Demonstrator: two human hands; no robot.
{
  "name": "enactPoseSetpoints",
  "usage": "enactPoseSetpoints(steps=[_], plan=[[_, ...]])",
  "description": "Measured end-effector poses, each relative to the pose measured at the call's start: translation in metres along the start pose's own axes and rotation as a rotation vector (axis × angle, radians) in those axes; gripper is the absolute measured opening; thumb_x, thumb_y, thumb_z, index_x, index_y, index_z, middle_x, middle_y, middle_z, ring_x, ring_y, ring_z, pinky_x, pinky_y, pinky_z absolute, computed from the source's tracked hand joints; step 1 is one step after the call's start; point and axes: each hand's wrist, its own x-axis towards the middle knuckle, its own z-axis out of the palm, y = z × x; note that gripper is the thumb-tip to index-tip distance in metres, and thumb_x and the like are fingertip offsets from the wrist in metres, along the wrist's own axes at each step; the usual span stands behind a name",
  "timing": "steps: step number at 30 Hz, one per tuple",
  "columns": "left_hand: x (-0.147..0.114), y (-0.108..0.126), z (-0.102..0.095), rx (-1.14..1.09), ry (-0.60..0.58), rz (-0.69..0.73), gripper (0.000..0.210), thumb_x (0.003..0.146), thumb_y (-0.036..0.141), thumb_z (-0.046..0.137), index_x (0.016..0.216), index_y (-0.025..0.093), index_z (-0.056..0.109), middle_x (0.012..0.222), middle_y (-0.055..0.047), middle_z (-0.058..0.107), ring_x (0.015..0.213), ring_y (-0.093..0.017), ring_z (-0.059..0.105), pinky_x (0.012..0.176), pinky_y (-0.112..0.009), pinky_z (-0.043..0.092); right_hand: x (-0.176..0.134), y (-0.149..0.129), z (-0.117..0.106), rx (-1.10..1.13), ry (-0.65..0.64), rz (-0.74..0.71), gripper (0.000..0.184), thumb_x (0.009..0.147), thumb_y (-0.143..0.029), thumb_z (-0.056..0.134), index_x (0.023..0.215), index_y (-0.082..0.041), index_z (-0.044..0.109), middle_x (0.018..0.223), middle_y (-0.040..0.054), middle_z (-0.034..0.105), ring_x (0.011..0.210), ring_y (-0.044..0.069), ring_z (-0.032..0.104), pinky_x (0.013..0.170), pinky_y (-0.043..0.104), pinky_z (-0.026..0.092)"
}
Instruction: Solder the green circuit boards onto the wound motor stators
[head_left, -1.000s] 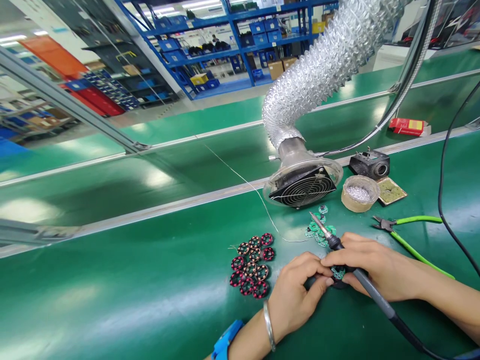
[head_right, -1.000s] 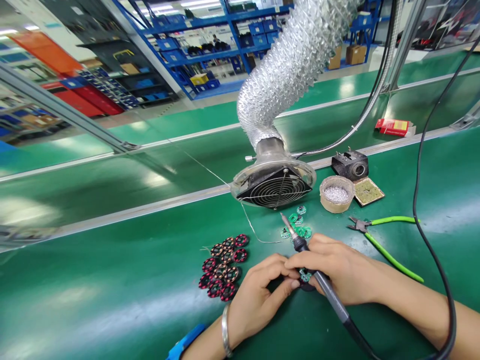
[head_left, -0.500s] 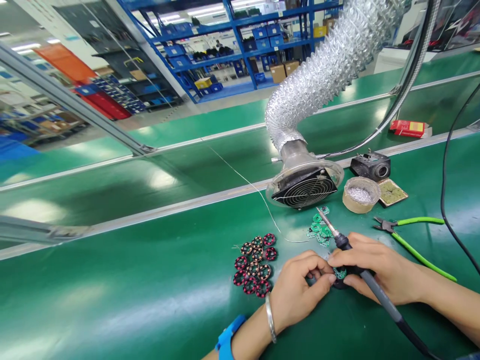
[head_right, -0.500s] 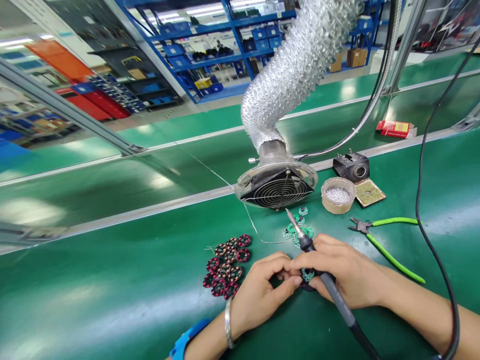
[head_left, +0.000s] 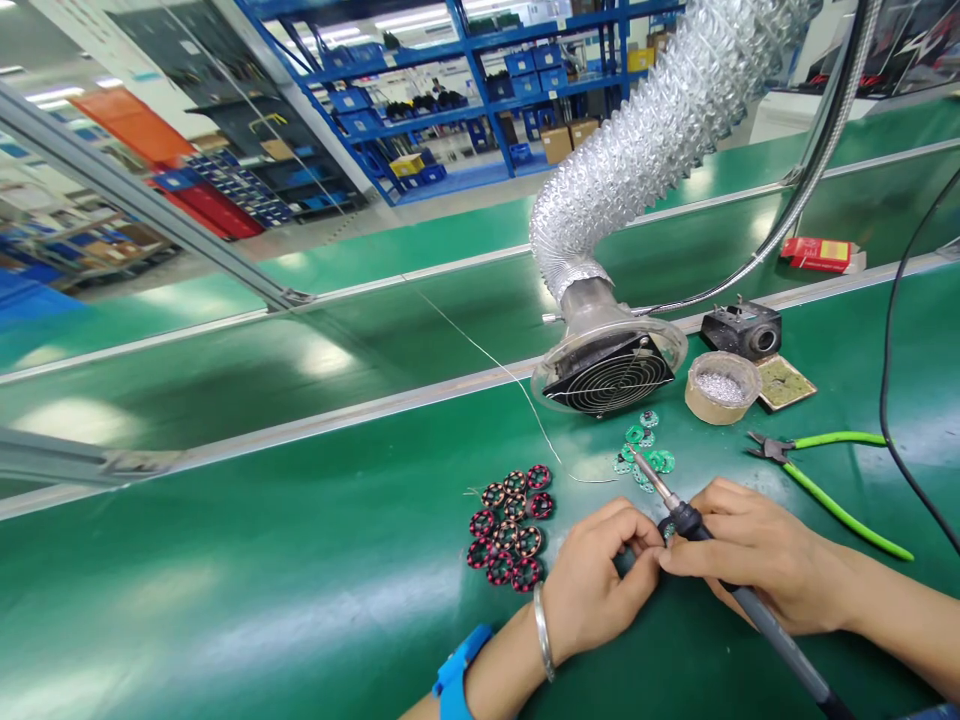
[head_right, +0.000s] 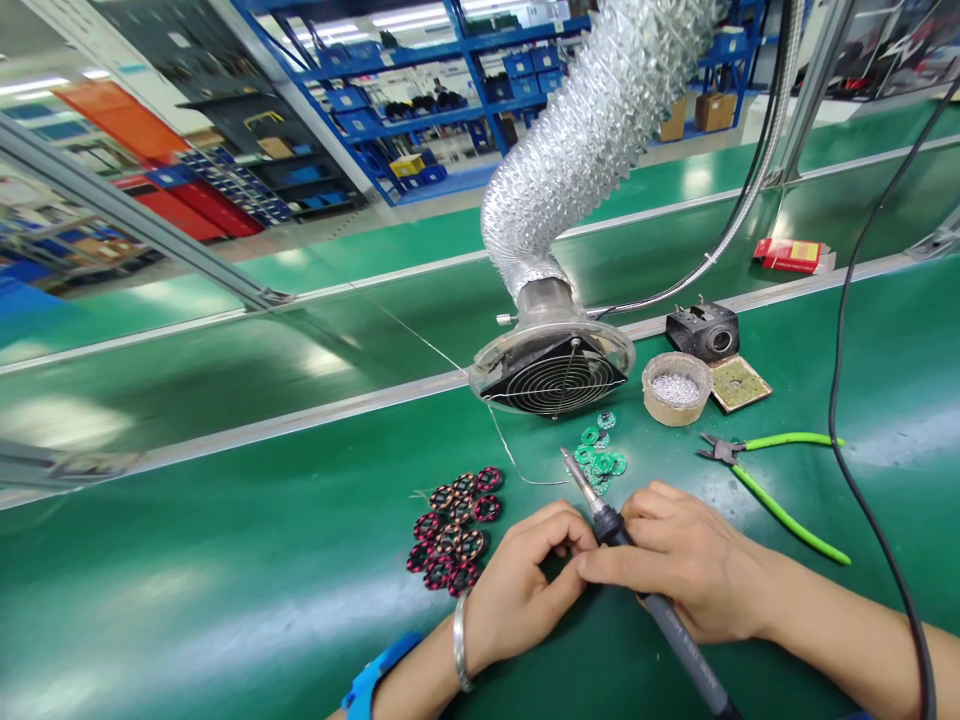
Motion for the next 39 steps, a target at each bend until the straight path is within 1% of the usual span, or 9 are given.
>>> enactPoseSetpoints(steps=[2,4,8,12,15,18,22,27,39], plan=[[-0.002,-0.002,0.001,0.074,0.016,0.103,0.011,0.083,0.011,0.050,0.079,0.019,0.056,0.073,-0.002,0.061,0.066,-0.013,0.056,0.061,-0.023,0.045,0.000,-0.001,-0.002,0.018,0.024,0.002,0.032,0.095,-0.016,0.039,0.125,-0.018,0.050,0.071,0.0026,0.057,0.070,0.019,0.050,0.062,0.031,0.034],[-0.005,-0.004,0.003,0.166,0.022,0.188,0.012,0.083,0.009,0.049,0.082,0.019,0.055,0.074,-0.002,0.062,0.067,-0.014,0.057,0.062,-0.023,0.046,-0.001,-0.005,-0.005,0.025,0.102,0.056,0.035,0.095,-0.015,0.041,0.129,-0.019,0.048,0.074,0.0030,0.059,0.067,0.018,0.050,0.059,0.029,0.035],[-0.009,-0.007,0.005,0.321,0.013,0.243,0.011,0.085,0.010,0.049,0.085,0.020,0.053,0.076,-0.001,0.062,0.066,-0.013,0.058,0.061,-0.023,0.046,-0.008,-0.019,-0.017,-0.026,0.264,0.214,0.050,0.088,-0.009,0.050,0.136,-0.021,0.044,0.085,0.0062,0.062,0.072,0.019,0.056,0.063,0.033,0.044],[-0.010,-0.007,0.006,0.395,0.038,0.249,0.010,0.088,0.013,0.047,0.087,0.020,0.053,0.077,0.000,0.063,0.066,-0.013,0.059,0.060,-0.023,0.046,-0.013,-0.039,-0.024,-0.024,0.251,0.297,0.042,0.085,-0.012,0.050,0.126,-0.022,0.052,0.082,0.0076,0.062,0.071,0.023,0.060,0.062,0.038,0.048],[-0.010,-0.006,0.006,0.422,0.048,0.261,0.011,0.089,0.013,0.046,0.087,0.020,0.053,0.077,-0.001,0.063,0.066,-0.013,0.060,0.060,-0.023,0.047,-0.012,-0.049,-0.021,0.008,0.303,0.356,0.033,0.083,-0.011,0.049,0.112,-0.025,0.053,0.068,0.0041,0.059,0.059,0.023,0.058,0.055,0.037,0.045],[-0.010,-0.005,0.007,0.440,0.047,0.274,0.010,0.090,0.013,0.046,0.087,0.020,0.052,0.077,-0.001,0.064,0.065,-0.014,0.060,0.059,-0.023,0.047,-0.008,-0.052,-0.015,0.044,0.289,0.325,0.030,0.079,-0.009,0.049,0.105,-0.024,0.054,0.062,0.0025,0.054,0.052,0.021,0.052,0.050,0.036,0.040],[-0.010,-0.005,0.007,0.460,0.050,0.280,0.010,0.090,0.014,0.045,0.087,0.020,0.052,0.076,-0.001,0.064,0.064,-0.014,0.061,0.058,-0.023,0.048,-0.008,-0.050,-0.012,0.058,0.305,0.289,0.033,0.076,-0.008,0.048,0.105,-0.024,0.054,0.060,0.0018,0.052,0.051,0.020,0.048,0.049,0.035,0.037],[-0.010,-0.004,0.008,0.473,0.040,0.287,0.010,0.091,0.014,0.044,0.088,0.020,0.052,0.077,-0.001,0.064,0.064,-0.015,0.061,0.057,-0.024,0.048,-0.007,-0.050,-0.013,0.043,0.265,0.316,0.033,0.077,-0.006,0.049,0.104,-0.024,0.053,0.062,0.0028,0.053,0.053,0.020,0.050,0.051,0.035,0.039],[-0.011,-0.007,0.009,0.511,0.045,0.292,0.013,0.093,0.016,0.043,0.087,0.020,0.053,0.076,-0.001,0.063,0.062,-0.014,0.060,0.056,-0.024,0.048,-0.006,-0.051,-0.015,0.025,0.276,0.321,0.033,0.078,-0.007,0.048,0.105,-0.024,0.054,0.062,0.0028,0.056,0.054,0.021,0.055,0.051,0.036,0.043]])
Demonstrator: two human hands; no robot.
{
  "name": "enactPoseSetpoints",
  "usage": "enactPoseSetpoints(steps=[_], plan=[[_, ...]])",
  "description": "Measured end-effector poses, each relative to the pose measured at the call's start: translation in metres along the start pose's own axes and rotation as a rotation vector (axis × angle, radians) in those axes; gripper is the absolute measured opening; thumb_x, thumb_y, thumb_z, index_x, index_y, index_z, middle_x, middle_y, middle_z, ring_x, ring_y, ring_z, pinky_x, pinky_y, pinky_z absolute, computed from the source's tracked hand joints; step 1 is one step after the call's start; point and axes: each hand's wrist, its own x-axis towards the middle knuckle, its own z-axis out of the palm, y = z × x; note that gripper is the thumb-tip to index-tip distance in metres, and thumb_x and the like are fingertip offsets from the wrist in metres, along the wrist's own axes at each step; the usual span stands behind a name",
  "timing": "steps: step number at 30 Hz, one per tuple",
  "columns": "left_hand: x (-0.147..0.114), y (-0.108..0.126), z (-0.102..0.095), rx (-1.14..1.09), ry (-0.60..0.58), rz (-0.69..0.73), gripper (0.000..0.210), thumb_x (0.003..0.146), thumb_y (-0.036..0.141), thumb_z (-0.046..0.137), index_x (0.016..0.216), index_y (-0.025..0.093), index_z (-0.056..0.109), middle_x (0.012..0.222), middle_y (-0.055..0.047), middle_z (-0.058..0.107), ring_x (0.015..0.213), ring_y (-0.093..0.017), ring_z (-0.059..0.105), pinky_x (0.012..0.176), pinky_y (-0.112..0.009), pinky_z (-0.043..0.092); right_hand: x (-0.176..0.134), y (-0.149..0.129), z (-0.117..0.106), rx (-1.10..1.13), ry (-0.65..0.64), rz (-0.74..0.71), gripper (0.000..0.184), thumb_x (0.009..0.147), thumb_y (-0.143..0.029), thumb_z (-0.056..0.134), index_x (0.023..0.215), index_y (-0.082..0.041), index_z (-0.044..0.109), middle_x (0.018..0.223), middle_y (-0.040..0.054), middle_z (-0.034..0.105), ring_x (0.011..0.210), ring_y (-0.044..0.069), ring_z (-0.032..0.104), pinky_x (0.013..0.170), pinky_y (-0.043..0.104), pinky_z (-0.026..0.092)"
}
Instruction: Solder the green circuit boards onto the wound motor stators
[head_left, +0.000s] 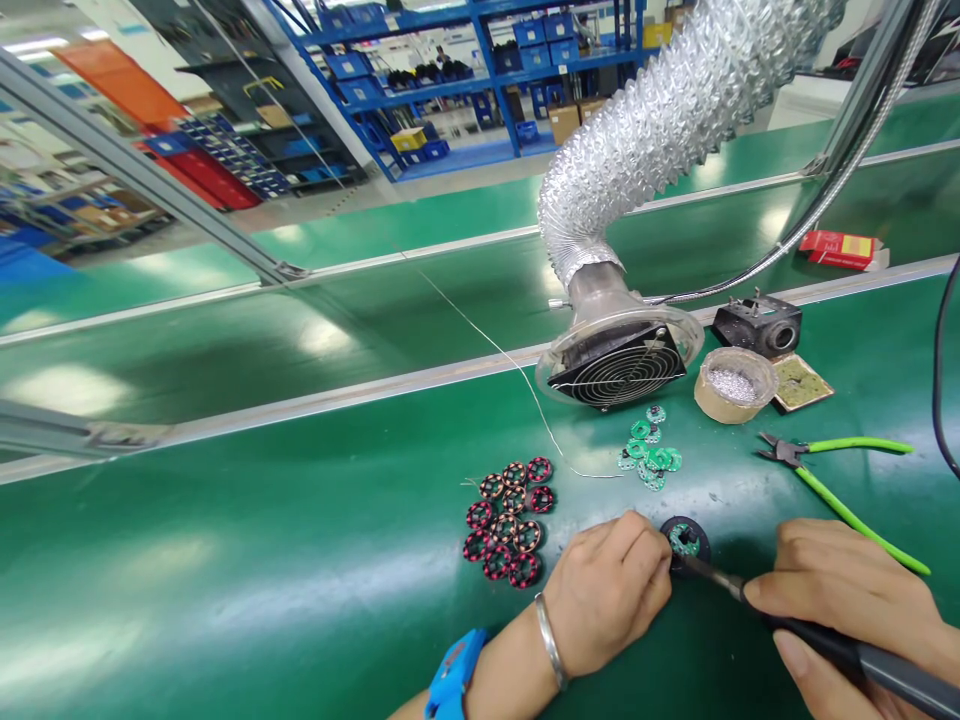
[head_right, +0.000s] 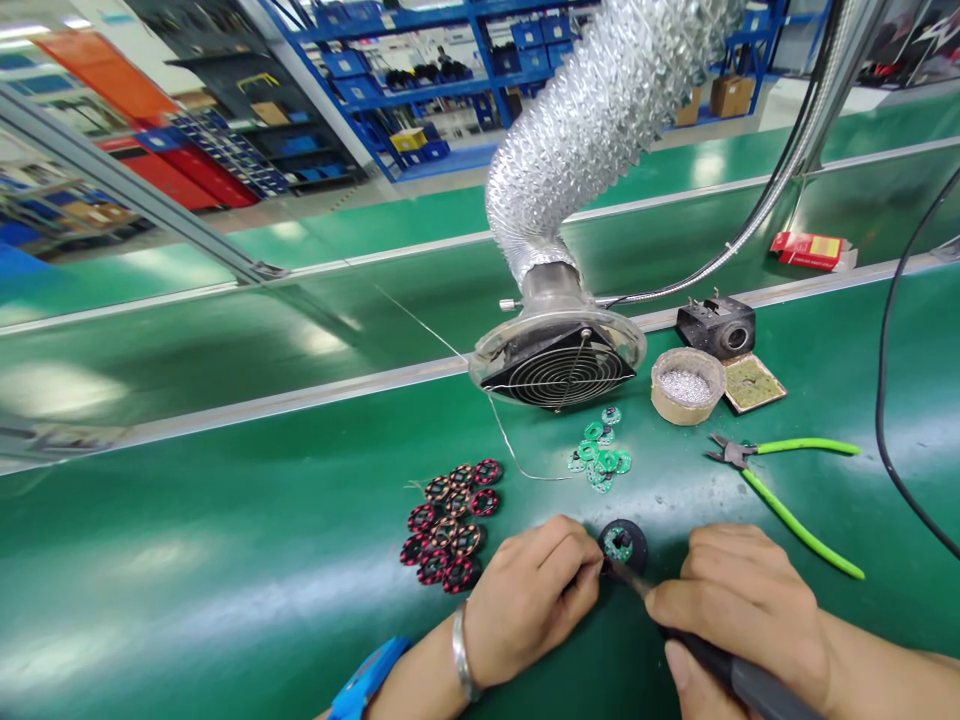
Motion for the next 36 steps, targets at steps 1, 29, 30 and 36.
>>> enactPoseSetpoints(steps=[1,29,30,36], plan=[[0.000,0.000,0.000,0.002,0.005,0.003,0.013,0.093,0.016,0.043,0.087,0.020,0.053,0.075,-0.001,0.063,0.062,-0.014,0.060,0.055,-0.024,0.048,0.000,0.000,-0.002,-0.010,0.005,0.004,0.031,0.079,-0.007,0.047,0.105,-0.024,0.054,0.063,0.0031,0.058,0.055,0.021,0.057,0.052,0.036,0.045],[0.013,0.018,-0.001,-0.715,-0.066,-0.739,0.014,0.076,0.016,0.061,0.064,0.016,0.054,0.062,0.002,0.052,0.048,-0.006,0.044,0.044,-0.016,0.037,0.005,0.048,0.044,0.088,-0.030,-0.123,0.038,0.090,-0.003,0.046,0.125,-0.018,0.053,0.073,0.0006,0.053,0.066,0.015,0.044,0.060,0.028,0.038],[0.014,0.018,-0.001,-0.785,-0.099,-0.808,0.013,0.076,0.017,0.060,0.064,0.017,0.053,0.059,0.003,0.052,0.046,-0.006,0.043,0.042,-0.016,0.037,0.005,0.048,0.044,0.096,-0.029,-0.150,0.040,0.090,-0.002,0.044,0.125,-0.018,0.053,0.071,-0.0002,0.051,0.064,0.015,0.042,0.060,0.028,0.037],[0.014,0.017,0.000,-1.017,-0.213,-1.019,0.011,0.076,0.023,0.058,0.074,0.018,0.049,0.053,0.005,0.054,0.042,-0.007,0.049,0.037,-0.014,0.040,0.008,0.044,0.040,0.069,-0.029,-0.237,0.041,0.088,-0.001,0.043,0.124,-0.016,0.054,0.070,0.0000,0.051,0.062,0.015,0.043,0.057,0.027,0.036]])
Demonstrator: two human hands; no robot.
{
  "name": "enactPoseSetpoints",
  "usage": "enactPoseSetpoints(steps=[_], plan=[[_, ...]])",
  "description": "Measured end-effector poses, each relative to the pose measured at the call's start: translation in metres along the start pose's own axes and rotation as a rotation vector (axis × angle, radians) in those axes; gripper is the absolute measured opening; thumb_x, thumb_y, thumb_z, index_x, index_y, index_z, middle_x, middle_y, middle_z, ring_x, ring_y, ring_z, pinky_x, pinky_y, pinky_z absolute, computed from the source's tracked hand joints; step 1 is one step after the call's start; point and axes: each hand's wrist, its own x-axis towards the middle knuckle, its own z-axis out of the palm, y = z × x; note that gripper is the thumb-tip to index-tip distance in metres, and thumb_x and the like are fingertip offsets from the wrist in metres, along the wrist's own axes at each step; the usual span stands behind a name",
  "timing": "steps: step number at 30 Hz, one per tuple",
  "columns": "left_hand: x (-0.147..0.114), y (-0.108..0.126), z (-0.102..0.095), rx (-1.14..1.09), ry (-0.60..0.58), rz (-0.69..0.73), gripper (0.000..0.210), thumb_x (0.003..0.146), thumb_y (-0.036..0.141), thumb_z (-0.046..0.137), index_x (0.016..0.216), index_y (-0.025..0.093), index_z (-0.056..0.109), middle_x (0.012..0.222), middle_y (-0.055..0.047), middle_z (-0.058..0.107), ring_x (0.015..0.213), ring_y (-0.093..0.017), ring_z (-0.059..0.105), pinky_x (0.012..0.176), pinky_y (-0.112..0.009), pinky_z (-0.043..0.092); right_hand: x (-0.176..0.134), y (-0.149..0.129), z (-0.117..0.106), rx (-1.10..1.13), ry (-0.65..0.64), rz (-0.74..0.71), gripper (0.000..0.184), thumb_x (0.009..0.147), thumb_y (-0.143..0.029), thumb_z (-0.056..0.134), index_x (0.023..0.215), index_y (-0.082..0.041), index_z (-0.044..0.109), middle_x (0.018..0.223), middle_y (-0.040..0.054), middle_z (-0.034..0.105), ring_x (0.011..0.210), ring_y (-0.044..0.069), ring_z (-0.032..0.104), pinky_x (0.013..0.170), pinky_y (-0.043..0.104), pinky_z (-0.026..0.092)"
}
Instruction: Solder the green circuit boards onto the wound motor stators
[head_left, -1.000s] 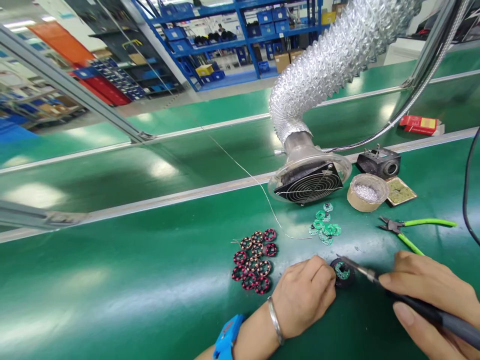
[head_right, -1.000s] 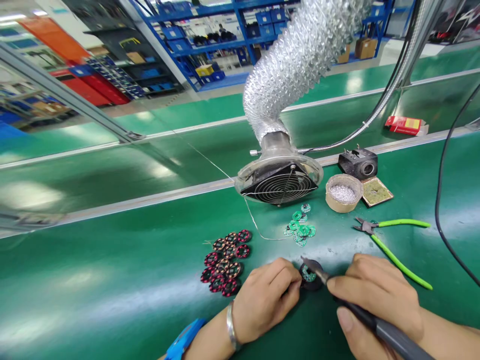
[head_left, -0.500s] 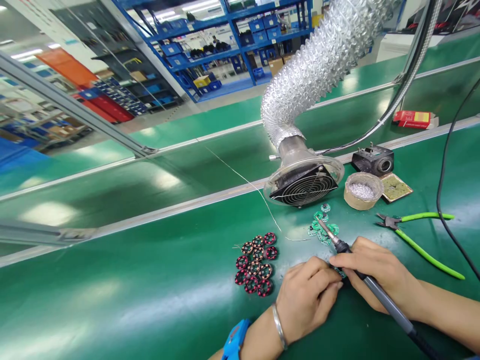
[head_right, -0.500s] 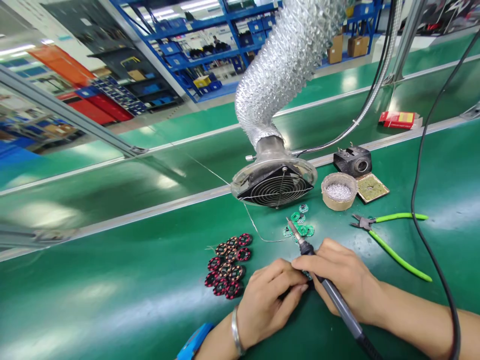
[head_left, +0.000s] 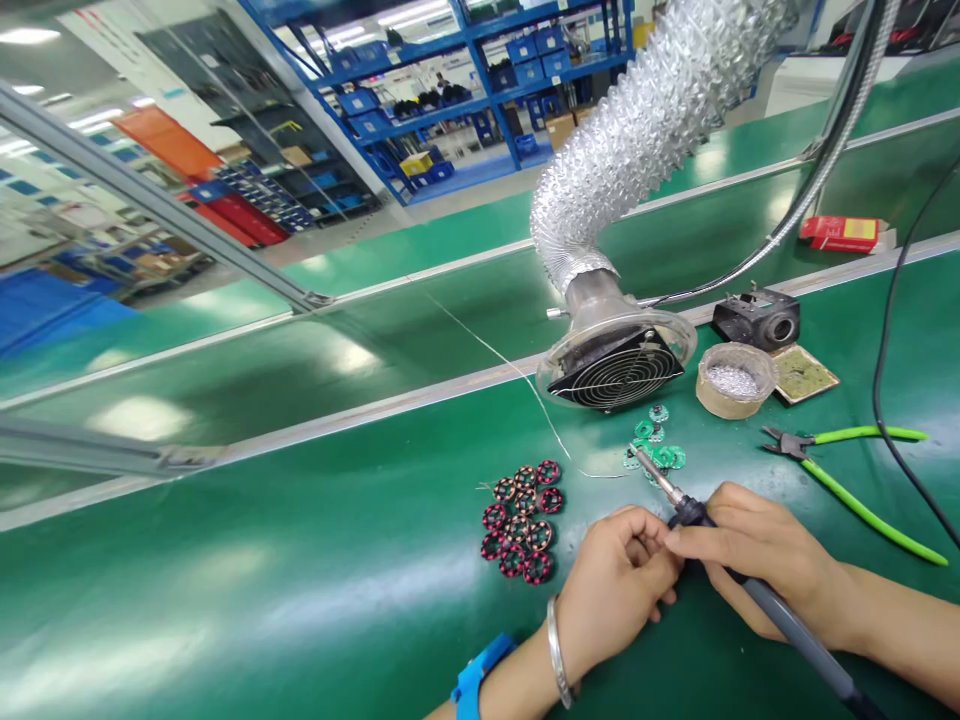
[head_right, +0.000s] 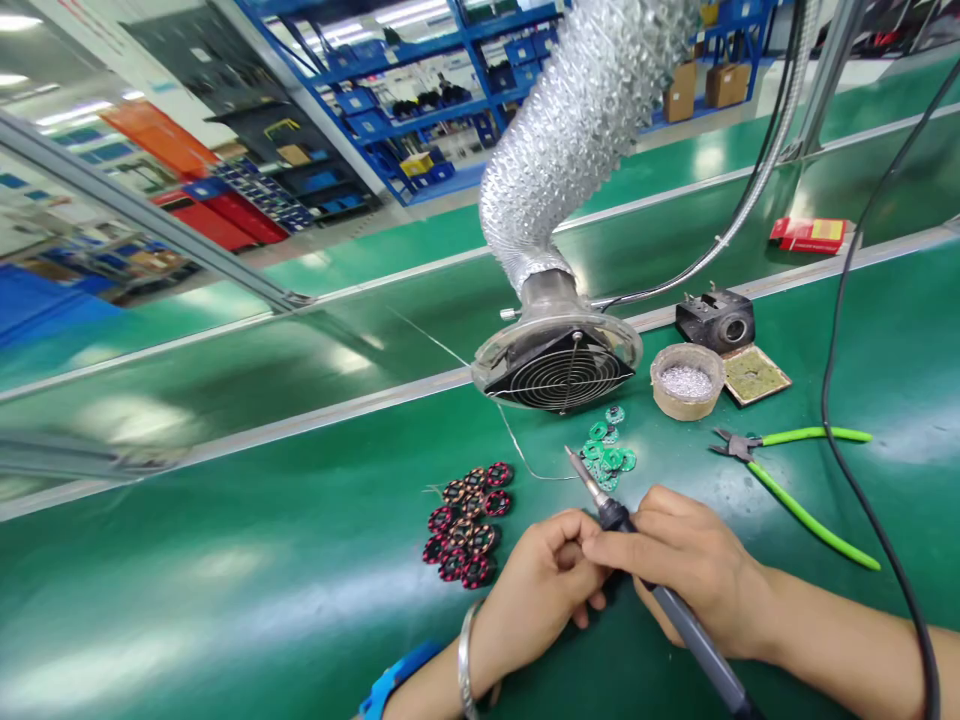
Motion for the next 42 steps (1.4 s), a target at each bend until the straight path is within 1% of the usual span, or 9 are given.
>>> enactPoseSetpoints(steps=[11,14,18,20,25,28,33,36,42], plan=[[-0.002,-0.002,-0.004,-0.003,-0.020,0.066,0.014,0.081,0.029,0.055,0.076,0.017,0.049,0.055,0.004,0.055,0.040,-0.005,0.049,0.036,-0.012,0.041,0.002,-0.002,-0.001,0.033,-0.032,0.011,0.042,0.089,0.000,0.044,0.127,-0.016,0.051,0.074,0.0017,0.057,0.064,0.014,0.046,0.058,0.027,0.038],[-0.002,0.000,-0.003,0.012,0.003,0.054,0.011,0.079,0.024,0.055,0.073,0.017,0.049,0.054,0.005,0.053,0.041,-0.006,0.051,0.035,-0.012,0.041,0.005,-0.004,-0.010,0.030,0.020,0.052,0.042,0.090,-0.002,0.045,0.128,-0.018,0.050,0.069,-0.0010,0.055,0.058,0.013,0.045,0.056,0.026,0.039],[-0.001,0.000,0.001,0.005,0.037,0.022,0.007,0.075,0.019,0.056,0.071,0.016,0.051,0.054,0.006,0.050,0.044,-0.008,0.054,0.034,-0.012,0.042,0.002,-0.010,-0.028,-0.012,0.101,0.166,0.045,0.089,-0.010,0.050,0.132,-0.020,0.051,0.081,0.0039,0.060,0.068,0.016,0.054,0.062,0.030,0.046],[-0.001,0.000,0.002,0.013,0.045,0.010,0.006,0.074,0.018,0.056,0.071,0.016,0.051,0.053,0.006,0.050,0.043,-0.007,0.053,0.033,-0.011,0.041,0.000,-0.015,-0.037,-0.022,0.103,0.203,0.042,0.088,-0.014,0.050,0.128,-0.020,0.056,0.082,0.0059,0.060,0.070,0.019,0.057,0.061,0.033,0.047],[0.000,0.000,0.003,0.033,0.055,-0.002,0.007,0.074,0.019,0.057,0.071,0.016,0.051,0.052,0.006,0.049,0.043,-0.008,0.053,0.032,-0.011,0.040,-0.004,-0.029,-0.046,0.031,0.090,0.269,0.026,0.086,-0.017,0.049,0.108,-0.022,0.061,0.063,0.0036,0.055,0.054,0.020,0.054,0.048,0.033,0.042],[-0.001,0.001,0.003,0.039,0.055,0.004,0.007,0.074,0.019,0.057,0.071,0.016,0.051,0.054,0.006,0.049,0.043,-0.008,0.053,0.032,-0.012,0.040,-0.002,-0.030,-0.043,0.038,0.095,0.261,0.024,0.086,-0.016,0.049,0.106,-0.022,0.059,0.066,0.0038,0.057,0.054,0.019,0.054,0.049,0.033,0.043],[-0.002,0.003,0.003,0.065,0.057,0.016,0.009,0.076,0.021,0.056,0.070,0.017,0.050,0.054,0.006,0.049,0.042,-0.008,0.052,0.034,-0.013,0.040,0.004,-0.016,-0.028,-0.028,0.086,0.213,0.039,0.089,-0.007,0.050,0.126,-0.019,0.055,0.072,0.0008,0.059,0.058,0.013,0.054,0.054,0.025,0.045],[-0.002,0.002,0.004,0.081,0.064,0.024,0.011,0.078,0.023,0.055,0.070,0.018,0.049,0.053,0.006,0.048,0.042,-0.008,0.053,0.034,-0.013,0.040,0.003,-0.010,-0.025,-0.059,0.074,0.188,0.042,0.090,-0.009,0.051,0.130,-0.020,0.053,0.076,0.0013,0.057,0.064,0.013,0.055,0.058,0.025,0.048],[-0.002,-0.003,0.004,0.143,0.091,0.067,0.009,0.079,0.020,0.055,0.071,0.017,0.051,0.052,0.006,0.049,0.040,-0.007,0.052,0.037,-0.014,0.036,-0.004,-0.023,-0.041,-0.035,0.065,0.214,0.034,0.084,-0.012,0.050,0.115,-0.019,0.060,0.069,0.0044,0.058,0.061,0.020,0.058,0.054,0.033,0.046]])
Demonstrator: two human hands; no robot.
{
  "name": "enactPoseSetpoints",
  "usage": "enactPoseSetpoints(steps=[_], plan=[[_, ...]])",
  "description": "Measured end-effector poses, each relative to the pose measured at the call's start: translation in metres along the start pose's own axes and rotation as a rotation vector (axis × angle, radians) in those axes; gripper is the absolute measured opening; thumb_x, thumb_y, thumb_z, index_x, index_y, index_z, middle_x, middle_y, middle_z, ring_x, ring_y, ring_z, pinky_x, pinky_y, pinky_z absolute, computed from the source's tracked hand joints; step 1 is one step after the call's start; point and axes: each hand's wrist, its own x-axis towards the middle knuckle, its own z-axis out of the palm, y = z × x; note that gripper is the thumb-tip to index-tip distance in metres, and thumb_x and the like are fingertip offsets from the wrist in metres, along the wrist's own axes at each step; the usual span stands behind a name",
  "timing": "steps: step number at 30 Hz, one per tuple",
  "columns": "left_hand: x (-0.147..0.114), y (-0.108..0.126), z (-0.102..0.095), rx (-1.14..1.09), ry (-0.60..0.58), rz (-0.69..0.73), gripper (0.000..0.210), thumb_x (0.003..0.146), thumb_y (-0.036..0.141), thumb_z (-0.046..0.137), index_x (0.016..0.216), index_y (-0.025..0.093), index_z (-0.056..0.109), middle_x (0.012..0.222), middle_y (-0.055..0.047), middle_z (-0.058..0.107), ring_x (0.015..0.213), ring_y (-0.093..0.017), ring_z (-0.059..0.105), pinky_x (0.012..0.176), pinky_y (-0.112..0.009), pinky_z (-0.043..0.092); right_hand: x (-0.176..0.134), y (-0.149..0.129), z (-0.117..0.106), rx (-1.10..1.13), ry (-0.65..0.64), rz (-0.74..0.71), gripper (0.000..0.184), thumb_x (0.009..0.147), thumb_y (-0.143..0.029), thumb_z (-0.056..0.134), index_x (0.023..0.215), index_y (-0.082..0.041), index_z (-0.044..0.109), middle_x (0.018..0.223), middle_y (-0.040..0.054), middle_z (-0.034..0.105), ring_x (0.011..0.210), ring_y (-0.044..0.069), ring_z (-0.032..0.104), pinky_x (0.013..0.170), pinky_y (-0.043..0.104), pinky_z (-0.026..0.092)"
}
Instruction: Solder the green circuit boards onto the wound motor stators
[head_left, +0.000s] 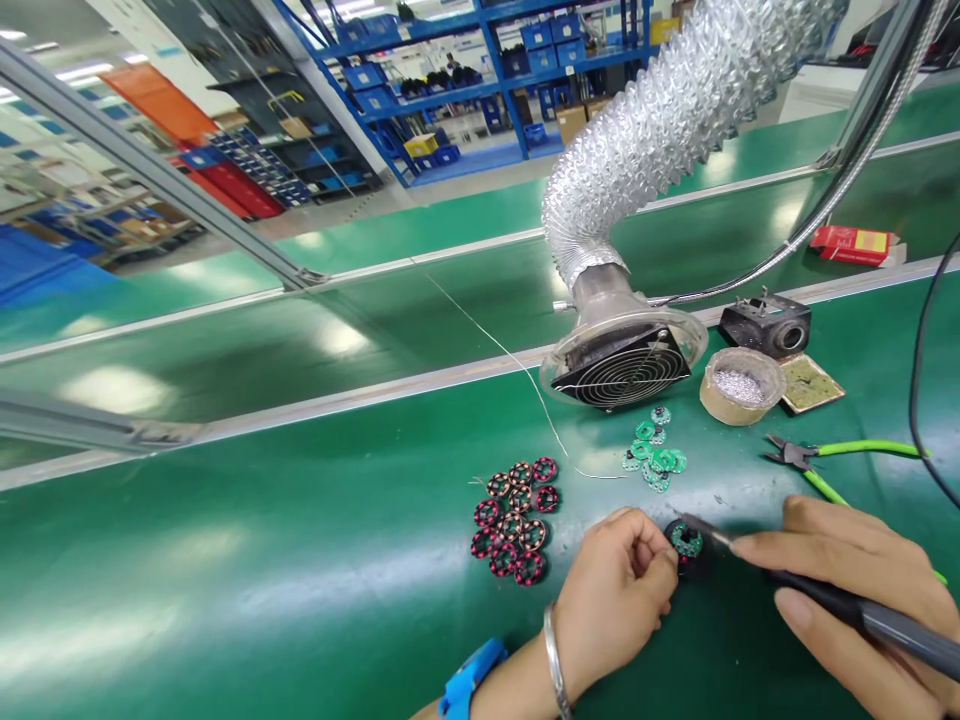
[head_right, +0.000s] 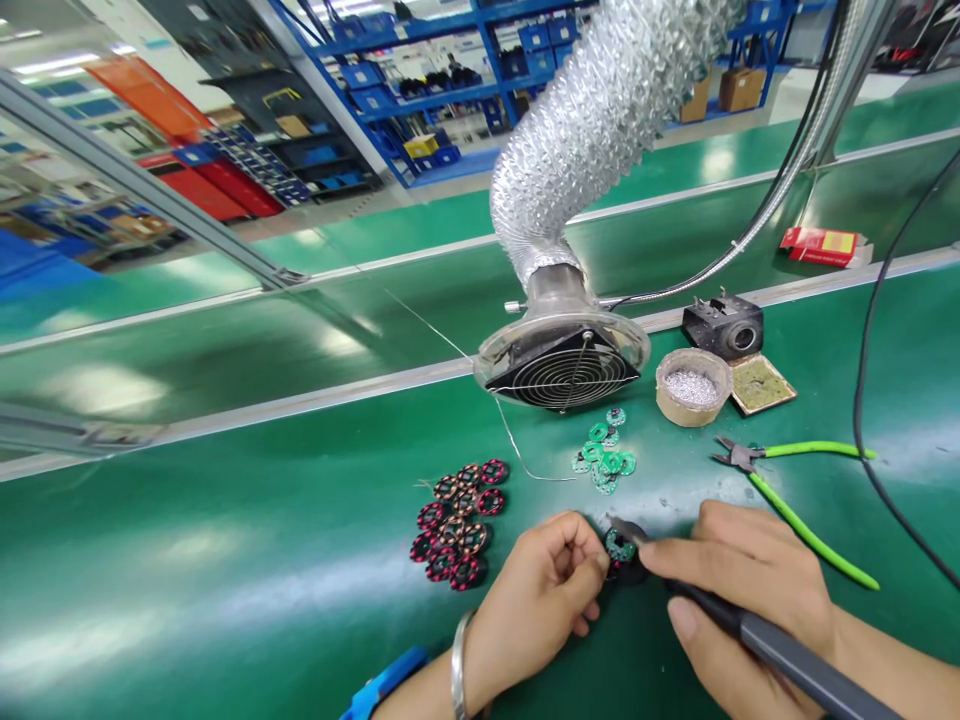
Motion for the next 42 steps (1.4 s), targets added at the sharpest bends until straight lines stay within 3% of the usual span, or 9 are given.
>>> enactPoseSetpoints(steps=[5,11,21,25,27,32,35,39,42], plan=[[0.000,-0.001,0.000,0.023,0.014,0.017,0.010,0.081,0.019,0.053,0.071,0.018,0.051,0.051,0.007,0.049,0.041,-0.008,0.053,0.038,-0.015,0.036,0.012,-0.013,-0.006,0.023,-0.041,-0.042,0.026,0.079,-0.009,0.048,0.099,-0.021,0.058,0.059,0.0012,0.057,0.048,0.017,0.054,0.047,0.032,0.044],[0.000,0.000,0.000,0.045,0.015,0.023,0.011,0.081,0.018,0.051,0.070,0.018,0.050,0.051,0.007,0.048,0.041,-0.009,0.054,0.040,-0.016,0.036,0.017,-0.017,-0.003,0.029,-0.047,-0.034,0.023,0.078,-0.007,0.047,0.094,-0.021,0.058,0.058,0.0007,0.057,0.047,0.016,0.054,0.046,0.031,0.045],[-0.001,0.005,0.000,0.070,0.046,0.057,0.012,0.078,0.014,0.051,0.067,0.019,0.051,0.048,0.006,0.049,0.043,-0.009,0.052,0.044,-0.018,0.039,0.014,-0.015,-0.003,0.005,-0.062,-0.024,0.023,0.081,-0.009,0.046,0.096,-0.022,0.056,0.060,0.0020,0.060,0.049,0.019,0.058,0.049,0.034,0.048],[-0.001,0.005,0.000,0.057,0.063,0.065,0.012,0.076,0.014,0.053,0.066,0.020,0.052,0.049,0.006,0.050,0.044,-0.010,0.051,0.044,-0.019,0.038,0.012,-0.016,-0.003,0.007,-0.057,-0.021,0.017,0.088,-0.014,0.045,0.097,-0.023,0.057,0.059,0.0022,0.060,0.049,0.020,0.059,0.049,0.035,0.048],[-0.001,0.005,0.000,0.056,0.066,0.068,0.012,0.076,0.013,0.053,0.066,0.020,0.051,0.049,0.006,0.050,0.044,-0.010,0.051,0.044,-0.019,0.038,0.010,-0.017,0.000,-0.002,-0.028,-0.003,0.015,0.093,-0.019,0.044,0.098,-0.024,0.057,0.059,0.0022,0.059,0.051,0.020,0.059,0.049,0.035,0.048],[-0.001,0.005,0.001,0.068,0.058,0.055,0.012,0.076,0.013,0.051,0.066,0.020,0.051,0.049,0.005,0.050,0.044,-0.010,0.053,0.044,-0.019,0.038,0.004,-0.016,0.006,0.000,0.198,0.032,0.017,0.096,-0.027,0.044,0.099,-0.026,0.061,0.062,0.0036,0.059,0.057,0.021,0.062,0.046,0.035,0.046],[0.000,0.003,0.001,0.067,0.037,0.034,0.012,0.079,0.017,0.051,0.068,0.020,0.050,0.050,0.006,0.049,0.043,-0.011,0.054,0.043,-0.020,0.039,0.001,-0.015,0.002,-0.016,0.162,0.047,0.017,0.094,-0.026,0.047,0.103,-0.026,0.062,0.069,0.0049,0.062,0.062,0.022,0.064,0.050,0.035,0.049],[0.000,0.003,-0.003,0.069,-0.003,0.028,0.004,0.078,0.019,0.053,0.075,0.020,0.050,0.059,0.006,0.048,0.044,-0.010,0.052,0.042,-0.020,0.038,-0.002,-0.008,-0.005,-0.032,0.096,0.058,0.022,0.093,-0.022,0.050,0.112,-0.024,0.060,0.076,0.0066,0.064,0.069,0.023,0.066,0.055,0.035,0.052],[-0.001,0.007,-0.006,0.194,0.016,0.138,0.023,0.067,0.011,0.062,0.087,0.019,0.052,0.076,0.004,0.050,0.047,-0.007,0.048,0.047,-0.022,0.039,-0.003,0.001,0.000,0.012,0.154,0.012,0.032,0.092,-0.016,0.050,0.123,-0.022,0.057,0.069,0.0030,0.061,0.059,0.018,0.061,0.050,0.030,0.049]])
